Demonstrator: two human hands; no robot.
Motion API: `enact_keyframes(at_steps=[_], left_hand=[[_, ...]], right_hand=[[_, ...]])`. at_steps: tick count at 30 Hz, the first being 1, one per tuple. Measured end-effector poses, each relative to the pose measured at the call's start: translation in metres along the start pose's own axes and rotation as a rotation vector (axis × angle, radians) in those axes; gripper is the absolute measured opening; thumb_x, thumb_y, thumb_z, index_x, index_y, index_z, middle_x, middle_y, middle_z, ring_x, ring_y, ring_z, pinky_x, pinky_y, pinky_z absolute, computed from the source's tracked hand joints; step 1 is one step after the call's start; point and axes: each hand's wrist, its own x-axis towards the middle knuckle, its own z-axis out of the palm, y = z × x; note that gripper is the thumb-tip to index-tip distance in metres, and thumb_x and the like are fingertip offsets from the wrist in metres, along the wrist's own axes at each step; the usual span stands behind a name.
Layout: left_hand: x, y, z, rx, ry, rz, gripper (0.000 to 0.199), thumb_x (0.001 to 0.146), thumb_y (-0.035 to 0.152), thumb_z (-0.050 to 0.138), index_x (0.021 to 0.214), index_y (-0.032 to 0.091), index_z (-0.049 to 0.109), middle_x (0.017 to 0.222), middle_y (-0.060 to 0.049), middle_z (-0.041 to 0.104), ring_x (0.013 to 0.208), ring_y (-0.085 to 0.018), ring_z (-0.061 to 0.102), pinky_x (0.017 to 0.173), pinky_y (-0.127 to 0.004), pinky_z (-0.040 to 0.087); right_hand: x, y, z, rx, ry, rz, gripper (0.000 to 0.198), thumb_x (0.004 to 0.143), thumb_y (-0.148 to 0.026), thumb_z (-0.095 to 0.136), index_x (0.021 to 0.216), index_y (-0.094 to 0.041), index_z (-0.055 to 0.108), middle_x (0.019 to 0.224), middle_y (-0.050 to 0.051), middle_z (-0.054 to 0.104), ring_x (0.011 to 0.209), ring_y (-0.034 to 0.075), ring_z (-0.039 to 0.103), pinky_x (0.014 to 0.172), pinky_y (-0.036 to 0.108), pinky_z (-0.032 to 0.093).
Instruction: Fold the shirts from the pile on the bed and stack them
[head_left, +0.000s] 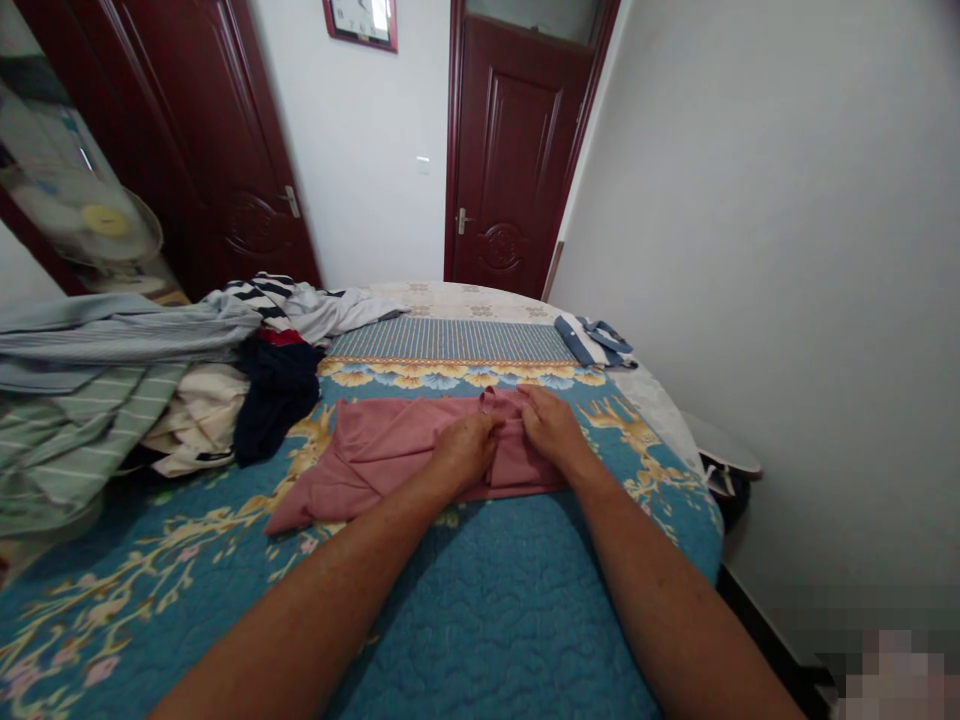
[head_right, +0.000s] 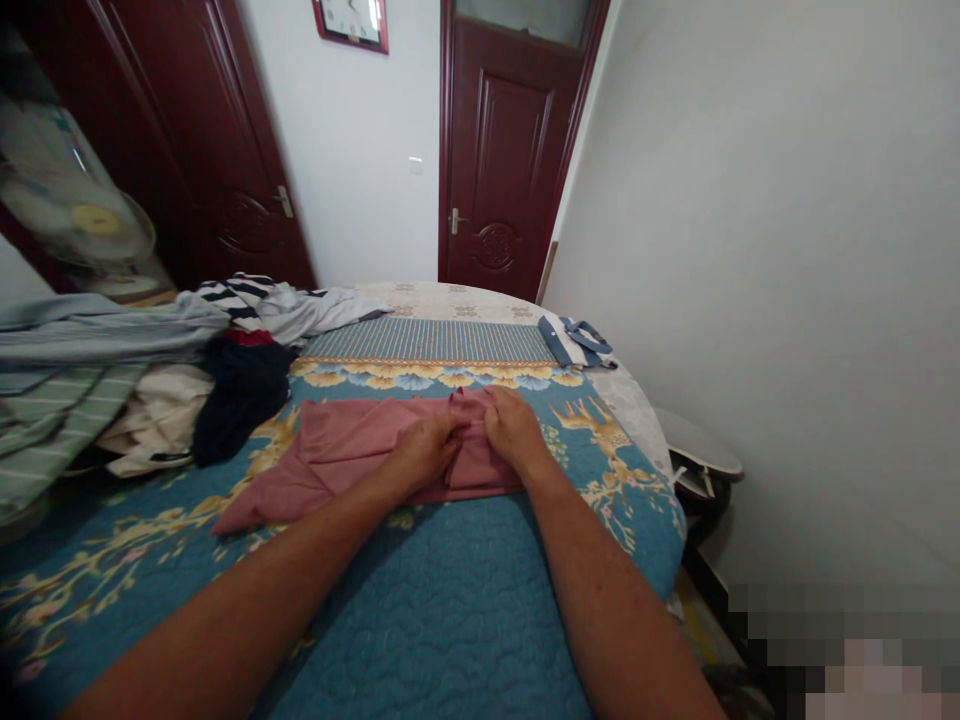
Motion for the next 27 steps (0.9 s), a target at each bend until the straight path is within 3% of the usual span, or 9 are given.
enact_keyframes(at_steps=[3, 5, 9, 13, 16, 20, 22, 25, 27], left_hand=[[-0.001, -0.002, -0.004, 0.104, 0.031, -0.101, 0.028, 0.1, 0.025, 0.053, 0.11, 0.017, 0.078, 0.113, -0.017, 0.078, 0.109, -0.033, 0.072, 0.098, -0.045, 0.054], [-0.002, -0.002, -0.007, 0.138, 0.101, -0.084, 0.029, 0.101, 0.024, 0.051, 0.108, 0.015, 0.077, 0.113, -0.019, 0.075, 0.112, -0.033, 0.07, 0.101, -0.047, 0.054], [0.001, 0.002, -0.004, 0.081, 0.245, 0.179, 0.043, 0.1, 0.019, 0.051, 0.14, 0.018, 0.066, 0.146, -0.016, 0.065, 0.139, -0.03, 0.057, 0.119, -0.048, 0.044], [0.004, 0.0, 0.011, 0.135, 0.101, 0.27, 0.05, 0.107, 0.028, 0.045, 0.156, 0.021, 0.052, 0.164, -0.013, 0.054, 0.156, -0.032, 0.042, 0.128, -0.057, 0.032], [-0.001, -0.006, 0.02, 0.244, 0.019, 0.194, 0.053, 0.11, 0.043, 0.043, 0.156, 0.02, 0.053, 0.164, -0.016, 0.054, 0.154, -0.037, 0.044, 0.126, -0.062, 0.031], [-0.01, -0.008, 0.016, 0.344, 0.014, 0.171, 0.049, 0.107, 0.042, 0.048, 0.149, 0.021, 0.061, 0.163, -0.015, 0.055, 0.152, -0.037, 0.046, 0.126, -0.06, 0.029], [-0.01, -0.007, 0.008, 0.316, -0.002, 0.171, 0.043, 0.107, 0.04, 0.047, 0.138, 0.019, 0.069, 0.15, -0.016, 0.066, 0.143, -0.034, 0.056, 0.122, -0.054, 0.036], [0.0, -0.006, -0.007, 0.186, 0.003, 0.054, 0.037, 0.108, 0.033, 0.043, 0.116, 0.017, 0.076, 0.121, -0.015, 0.079, 0.117, -0.028, 0.071, 0.107, -0.042, 0.049], [0.013, -0.008, -0.015, 0.085, 0.058, -0.046, 0.032, 0.106, 0.028, 0.046, 0.116, 0.018, 0.075, 0.116, -0.013, 0.08, 0.109, -0.025, 0.073, 0.099, -0.036, 0.052]], right_hand=[[-0.004, 0.004, 0.011, -0.159, -0.12, 0.01, 0.05, 0.106, -0.028, 0.051, 0.153, -0.013, 0.058, 0.162, 0.018, 0.053, 0.153, 0.028, 0.045, 0.129, 0.047, 0.029], [-0.007, 0.003, 0.018, -0.237, -0.183, 0.048, 0.052, 0.108, -0.039, 0.051, 0.153, -0.014, 0.058, 0.166, 0.019, 0.048, 0.157, 0.032, 0.038, 0.13, 0.053, 0.025], [-0.01, -0.002, 0.023, -0.291, -0.223, 0.086, 0.055, 0.111, -0.045, 0.045, 0.158, -0.019, 0.053, 0.171, 0.017, 0.041, 0.159, 0.036, 0.033, 0.127, 0.063, 0.022], [-0.01, -0.001, 0.022, -0.294, -0.243, 0.048, 0.057, 0.11, -0.041, 0.043, 0.163, -0.021, 0.047, 0.172, 0.016, 0.04, 0.16, 0.034, 0.03, 0.128, 0.061, 0.02], [-0.009, 0.002, 0.022, -0.288, -0.236, 0.019, 0.055, 0.112, -0.042, 0.037, 0.162, -0.024, 0.049, 0.172, 0.012, 0.042, 0.16, 0.031, 0.032, 0.129, 0.058, 0.019], [-0.007, 0.001, 0.022, -0.298, -0.213, 0.036, 0.054, 0.111, -0.045, 0.038, 0.162, -0.03, 0.05, 0.17, 0.009, 0.045, 0.156, 0.033, 0.036, 0.127, 0.061, 0.023], [-0.006, 0.0, 0.022, -0.311, -0.206, 0.012, 0.054, 0.111, -0.049, 0.039, 0.161, -0.034, 0.05, 0.168, 0.009, 0.047, 0.154, 0.035, 0.038, 0.125, 0.064, 0.024], [-0.005, -0.002, 0.021, -0.313, -0.198, -0.031, 0.052, 0.111, -0.051, 0.04, 0.159, -0.037, 0.053, 0.165, 0.007, 0.05, 0.152, 0.034, 0.041, 0.125, 0.061, 0.024], [-0.005, -0.002, 0.022, -0.304, -0.186, -0.034, 0.052, 0.111, -0.049, 0.04, 0.159, -0.033, 0.052, 0.165, 0.008, 0.051, 0.152, 0.032, 0.041, 0.126, 0.058, 0.024]])
